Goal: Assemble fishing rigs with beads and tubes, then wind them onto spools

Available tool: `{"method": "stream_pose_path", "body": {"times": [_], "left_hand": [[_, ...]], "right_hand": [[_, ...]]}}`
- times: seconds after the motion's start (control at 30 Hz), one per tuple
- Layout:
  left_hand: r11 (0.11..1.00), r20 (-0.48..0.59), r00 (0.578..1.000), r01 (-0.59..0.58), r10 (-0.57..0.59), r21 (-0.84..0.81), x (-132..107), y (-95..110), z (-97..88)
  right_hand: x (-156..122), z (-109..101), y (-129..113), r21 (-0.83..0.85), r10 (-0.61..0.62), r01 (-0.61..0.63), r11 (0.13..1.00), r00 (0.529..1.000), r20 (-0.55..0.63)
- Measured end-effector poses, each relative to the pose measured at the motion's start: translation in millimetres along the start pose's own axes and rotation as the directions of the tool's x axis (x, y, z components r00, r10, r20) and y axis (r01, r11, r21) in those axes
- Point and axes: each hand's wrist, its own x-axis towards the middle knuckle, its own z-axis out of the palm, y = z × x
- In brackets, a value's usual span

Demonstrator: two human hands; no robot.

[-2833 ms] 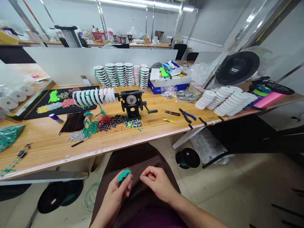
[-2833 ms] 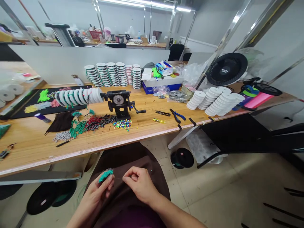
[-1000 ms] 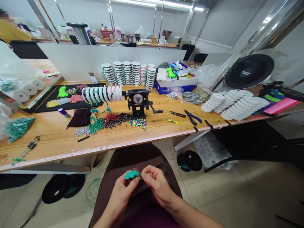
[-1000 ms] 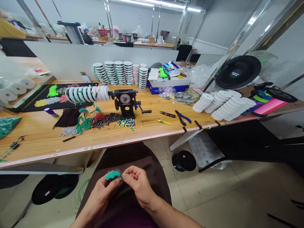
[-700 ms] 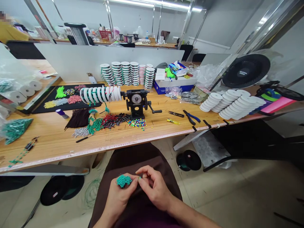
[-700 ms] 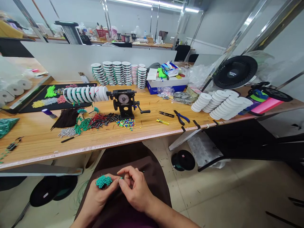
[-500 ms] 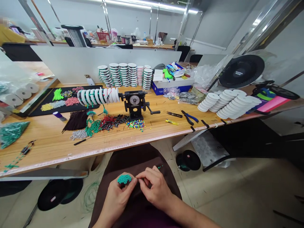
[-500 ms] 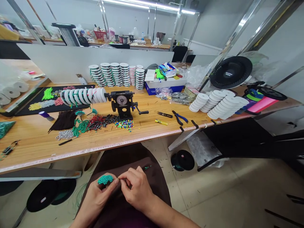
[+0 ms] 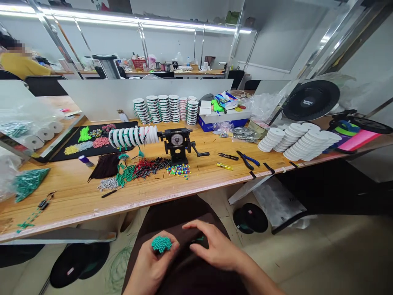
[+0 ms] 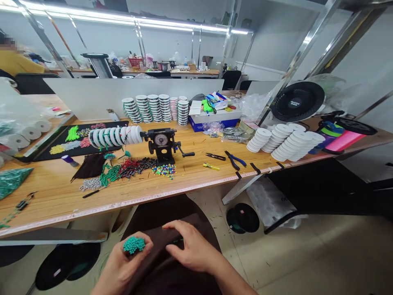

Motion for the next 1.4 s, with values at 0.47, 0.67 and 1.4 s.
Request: {"method": "stream_pose_path", "body": {"times": [0.47,0.67,1.4], "left_hand": [[0.978,-0.246,0.961,-0.076,0.124,0.196,34,-3,-59.4],[0.810,-0.376,0.879,-0.021,0.294,0.586,113,12,-125.2],[0.614,-0.131,0.887,-0.194,0.443,0.765,58,27,-103.7]], "right_hand": [[8,25,23,0.496,0.312,-0.103,0.862,0.880,-0.359],[5,23,27,0.293,0.183,-0.078,0.953,0.919,-0.350],[12,44,5,0.263,0.252,-0.185,0.947,0.934,-0.253]]}}
